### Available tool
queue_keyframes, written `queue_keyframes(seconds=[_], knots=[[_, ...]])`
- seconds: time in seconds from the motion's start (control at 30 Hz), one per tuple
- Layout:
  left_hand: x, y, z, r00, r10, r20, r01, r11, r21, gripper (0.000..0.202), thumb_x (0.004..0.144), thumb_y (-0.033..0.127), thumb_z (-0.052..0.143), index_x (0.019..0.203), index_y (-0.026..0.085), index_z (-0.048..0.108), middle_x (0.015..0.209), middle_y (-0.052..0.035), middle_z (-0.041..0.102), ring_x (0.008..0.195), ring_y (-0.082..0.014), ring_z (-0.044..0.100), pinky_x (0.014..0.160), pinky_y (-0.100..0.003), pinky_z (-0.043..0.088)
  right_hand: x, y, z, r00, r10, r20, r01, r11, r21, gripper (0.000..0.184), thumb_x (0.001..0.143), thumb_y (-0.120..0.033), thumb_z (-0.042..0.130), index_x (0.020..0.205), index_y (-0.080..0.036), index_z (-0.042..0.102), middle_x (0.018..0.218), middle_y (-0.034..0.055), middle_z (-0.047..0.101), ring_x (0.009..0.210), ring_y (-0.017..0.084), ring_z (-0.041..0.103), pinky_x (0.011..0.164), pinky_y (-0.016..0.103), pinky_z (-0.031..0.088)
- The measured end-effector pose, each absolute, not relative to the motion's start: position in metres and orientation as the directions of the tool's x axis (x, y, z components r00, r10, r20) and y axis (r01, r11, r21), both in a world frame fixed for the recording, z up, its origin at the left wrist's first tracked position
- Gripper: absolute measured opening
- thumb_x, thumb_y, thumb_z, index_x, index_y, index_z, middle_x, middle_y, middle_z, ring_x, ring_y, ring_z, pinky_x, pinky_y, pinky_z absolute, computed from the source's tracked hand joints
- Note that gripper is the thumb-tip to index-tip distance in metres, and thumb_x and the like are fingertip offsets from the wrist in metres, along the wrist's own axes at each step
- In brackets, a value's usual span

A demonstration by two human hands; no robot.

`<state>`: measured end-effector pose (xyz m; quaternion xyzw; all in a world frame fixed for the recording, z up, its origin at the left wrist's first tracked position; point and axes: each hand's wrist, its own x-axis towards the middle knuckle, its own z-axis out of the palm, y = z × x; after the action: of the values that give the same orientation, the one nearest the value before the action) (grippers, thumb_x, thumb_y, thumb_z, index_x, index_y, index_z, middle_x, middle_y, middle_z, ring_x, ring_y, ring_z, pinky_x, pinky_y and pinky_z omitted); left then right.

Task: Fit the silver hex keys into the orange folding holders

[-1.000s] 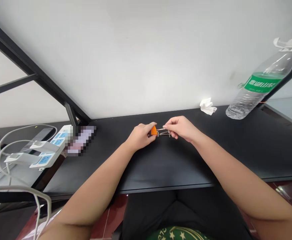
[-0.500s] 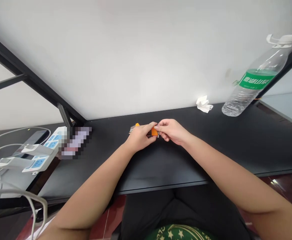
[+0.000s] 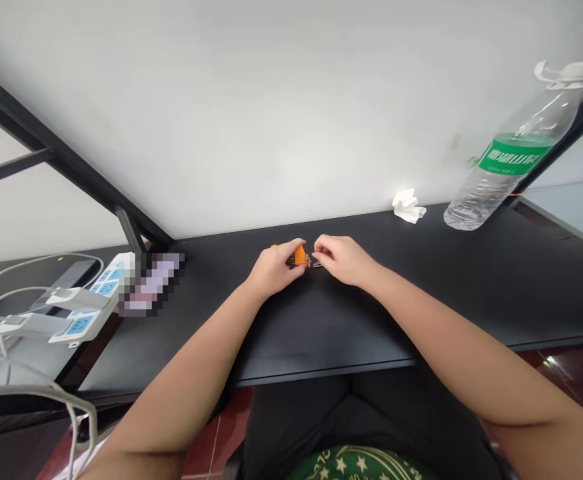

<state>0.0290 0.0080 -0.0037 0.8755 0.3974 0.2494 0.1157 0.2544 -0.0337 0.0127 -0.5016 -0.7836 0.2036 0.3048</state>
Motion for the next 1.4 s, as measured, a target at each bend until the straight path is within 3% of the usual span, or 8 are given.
queue_keyframes(seconds=[0.2,0.4,0.5,0.6,0.77,1.07,1.3,1.4], knots=[[0.02,0.018,-0.012,0.564,0.767,0.305,0.584,-0.632,0.509,0.064,0.085,0.031,0.069,0.146,0.026,0.053,0.109,0.0,0.077,0.089,-0.0151,0.074,0.088,-0.029,0.06,0.271,-0.024,0.005,-0.39,0.92,0.034,0.863,0.378,-0.335,0.009,0.094,-0.02,0.062,0.091,-0.019,0.07,0.106,0.01,0.068,0.09,0.021,0.064,0.068,0.03,0.039],[0.021,0.016,-0.01,0.541,0.784,0.304,0.581,-0.61,0.539,0.051,0.084,0.028,0.07,0.131,0.026,0.051,0.111,-0.0004,0.078,0.091,-0.0165,0.075,0.09,-0.033,0.06,0.257,-0.035,0.011,-0.333,0.935,-0.122,0.919,0.293,-0.262,0.006,0.081,-0.016,0.066,0.077,-0.019,0.062,0.096,0.0117,0.071,0.073,0.022,0.063,0.057,0.032,0.035],[0.021,0.017,-0.011,0.535,0.783,0.317,0.573,-0.612,0.545,0.047,0.084,0.028,0.071,0.127,0.025,0.052,0.115,-0.0028,0.078,0.097,-0.0186,0.076,0.093,-0.036,0.061,0.256,-0.038,0.016,-0.327,0.944,-0.04,0.897,0.297,-0.327,0.01,0.078,-0.016,0.065,0.074,-0.02,0.058,0.087,0.0088,0.07,0.068,0.02,0.06,0.055,0.031,0.034],[0.02,0.017,-0.014,0.527,0.783,0.331,0.588,-0.617,0.523,0.047,0.083,0.029,0.072,0.126,0.024,0.053,0.118,-0.005,0.078,0.102,-0.0209,0.076,0.094,-0.038,0.061,0.26,-0.037,0.019,-0.311,0.946,0.09,0.788,0.31,-0.533,0.008,0.078,-0.015,0.062,0.077,-0.022,0.057,0.077,0.0028,0.068,0.066,0.017,0.061,0.058,0.028,0.038],[0.021,0.016,-0.014,0.551,0.762,0.339,0.595,-0.644,0.481,0.048,0.082,0.03,0.073,0.126,0.024,0.054,0.117,-0.0045,0.078,0.101,-0.0216,0.077,0.092,-0.038,0.062,0.263,-0.036,0.02,-0.318,0.945,0.075,0.552,0.248,-0.796,0.008,0.077,-0.015,0.059,0.08,-0.022,0.058,0.071,-0.0043,0.066,0.054,0.012,0.062,0.057,0.024,0.045],[0.02,0.015,-0.011,0.562,0.75,0.349,0.613,-0.661,0.433,0.046,0.084,0.028,0.072,0.126,0.023,0.055,0.119,-0.0044,0.078,0.1,-0.0211,0.076,0.092,-0.037,0.061,0.264,-0.038,0.024,-0.298,0.954,0.023,0.432,0.157,-0.888,0.006,0.077,-0.015,0.064,0.079,-0.021,0.065,0.065,-0.0031,0.065,0.05,0.012,0.063,0.052,0.024,0.05],[0.031,0.006,-0.008,0.634,0.644,0.428,0.635,-0.75,0.188,0.036,0.085,0.028,0.072,0.12,0.022,0.063,0.105,-0.0071,0.078,0.094,-0.0258,0.075,0.089,-0.04,0.059,0.254,-0.028,0.012,-0.248,0.965,-0.088,0.018,-0.086,-0.996,0.021,0.083,-0.031,0.079,0.075,-0.018,0.065,0.061,0.0001,0.063,0.047,0.01,0.053,0.041,0.021,0.045],[0.037,0.005,-0.009,0.629,0.648,0.429,0.652,-0.741,0.163,0.035,0.085,0.031,0.073,0.118,0.023,0.065,0.101,-0.007,0.077,0.093,-0.0266,0.075,0.087,-0.04,0.059,0.243,-0.029,0.008,-0.229,0.971,-0.074,-0.018,-0.08,-0.997,0.027,0.084,-0.036,0.08,0.077,-0.019,0.06,0.06,-0.0019,0.062,0.045,0.009,0.051,0.039,0.021,0.042]])
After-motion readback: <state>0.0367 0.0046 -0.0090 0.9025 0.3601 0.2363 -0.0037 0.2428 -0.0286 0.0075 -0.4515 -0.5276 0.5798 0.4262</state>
